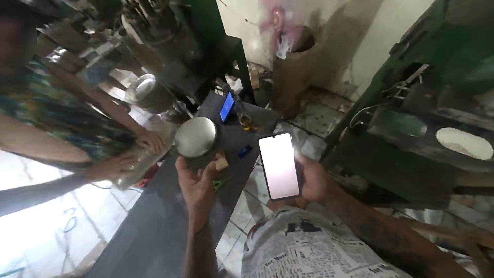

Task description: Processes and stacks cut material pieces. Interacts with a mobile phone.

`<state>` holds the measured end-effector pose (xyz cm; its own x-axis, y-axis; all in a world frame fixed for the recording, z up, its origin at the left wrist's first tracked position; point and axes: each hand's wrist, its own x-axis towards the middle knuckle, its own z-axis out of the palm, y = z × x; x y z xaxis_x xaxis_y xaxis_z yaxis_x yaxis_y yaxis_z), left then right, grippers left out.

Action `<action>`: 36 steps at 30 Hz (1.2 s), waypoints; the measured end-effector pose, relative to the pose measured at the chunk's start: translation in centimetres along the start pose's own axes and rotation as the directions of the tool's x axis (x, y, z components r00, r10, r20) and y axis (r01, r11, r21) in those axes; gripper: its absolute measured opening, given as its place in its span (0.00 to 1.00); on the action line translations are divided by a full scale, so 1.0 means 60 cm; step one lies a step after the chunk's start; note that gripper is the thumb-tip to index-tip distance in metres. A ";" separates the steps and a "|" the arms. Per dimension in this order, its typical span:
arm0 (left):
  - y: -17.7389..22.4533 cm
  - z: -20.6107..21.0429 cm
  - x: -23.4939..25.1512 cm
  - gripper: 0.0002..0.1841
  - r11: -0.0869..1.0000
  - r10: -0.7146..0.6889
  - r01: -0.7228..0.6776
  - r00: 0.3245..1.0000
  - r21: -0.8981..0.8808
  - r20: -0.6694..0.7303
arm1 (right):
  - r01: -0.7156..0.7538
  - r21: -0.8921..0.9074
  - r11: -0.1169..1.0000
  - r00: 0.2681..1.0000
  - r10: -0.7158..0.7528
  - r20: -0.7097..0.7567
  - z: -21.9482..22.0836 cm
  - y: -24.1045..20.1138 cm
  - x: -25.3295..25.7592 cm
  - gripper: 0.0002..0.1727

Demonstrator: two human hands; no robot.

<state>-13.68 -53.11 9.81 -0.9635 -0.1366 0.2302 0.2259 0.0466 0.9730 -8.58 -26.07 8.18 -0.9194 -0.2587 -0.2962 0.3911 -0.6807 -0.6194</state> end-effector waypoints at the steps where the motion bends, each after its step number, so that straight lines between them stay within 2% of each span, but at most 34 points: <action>1: -0.011 -0.008 -0.009 0.45 0.999 -0.039 0.040 0.999 0.034 -0.010 | -0.002 0.002 1.000 1.000 0.002 -0.004 -0.002 -0.001 0.001 0.31; 4: -0.032 -0.009 -0.038 0.43 0.982 -0.181 0.181 0.983 0.059 -0.011 | -0.009 -0.014 1.000 0.999 0.009 -0.033 -0.002 -0.004 0.003 0.31; 6: -0.037 0.004 -0.050 0.38 0.977 -0.212 0.211 0.977 0.028 0.009 | 0.011 -0.039 0.999 1.000 -0.012 -0.025 -0.006 -0.005 0.004 0.31; 9: -0.039 0.028 -0.057 0.32 0.980 -0.197 0.198 0.979 -0.008 0.059 | 0.018 -0.069 0.997 0.998 -0.022 -0.055 -0.003 -0.010 0.006 0.32; 14: -0.028 0.061 -0.053 0.29 0.984 -0.141 0.158 0.972 -0.077 0.187 | -0.006 -0.074 0.997 0.995 -0.001 -0.096 -0.002 -0.024 0.005 0.32; 17: -0.024 0.071 -0.052 0.28 0.982 -0.138 0.162 0.966 -0.098 0.219 | 0.015 -0.087 0.996 0.991 -0.026 -0.128 -0.002 -0.027 0.004 0.32; 21: -0.024 0.074 -0.055 0.30 0.982 -0.145 0.169 0.961 -0.082 0.237 | 0.027 -0.053 0.998 0.988 -0.035 -0.148 -0.006 -0.030 0.005 0.32; 26: -0.025 0.062 -0.058 0.29 0.981 -0.146 0.174 0.949 -0.080 0.280 | 0.024 -0.045 0.999 0.995 -0.028 -0.101 -0.002 -0.027 0.009 0.33; 36: -0.034 0.047 -0.062 0.22 0.981 -0.137 0.178 0.921 -0.082 0.364 | 0.043 -0.044 0.998 0.997 -0.046 -0.067 0.007 -0.008 0.023 0.31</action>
<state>-10.98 -49.90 6.93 -0.9709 0.2276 0.0741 0.0620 -0.0595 0.9963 -10.06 -26.39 8.41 -0.9316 -0.1806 -0.3155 0.3526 -0.6601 -0.6633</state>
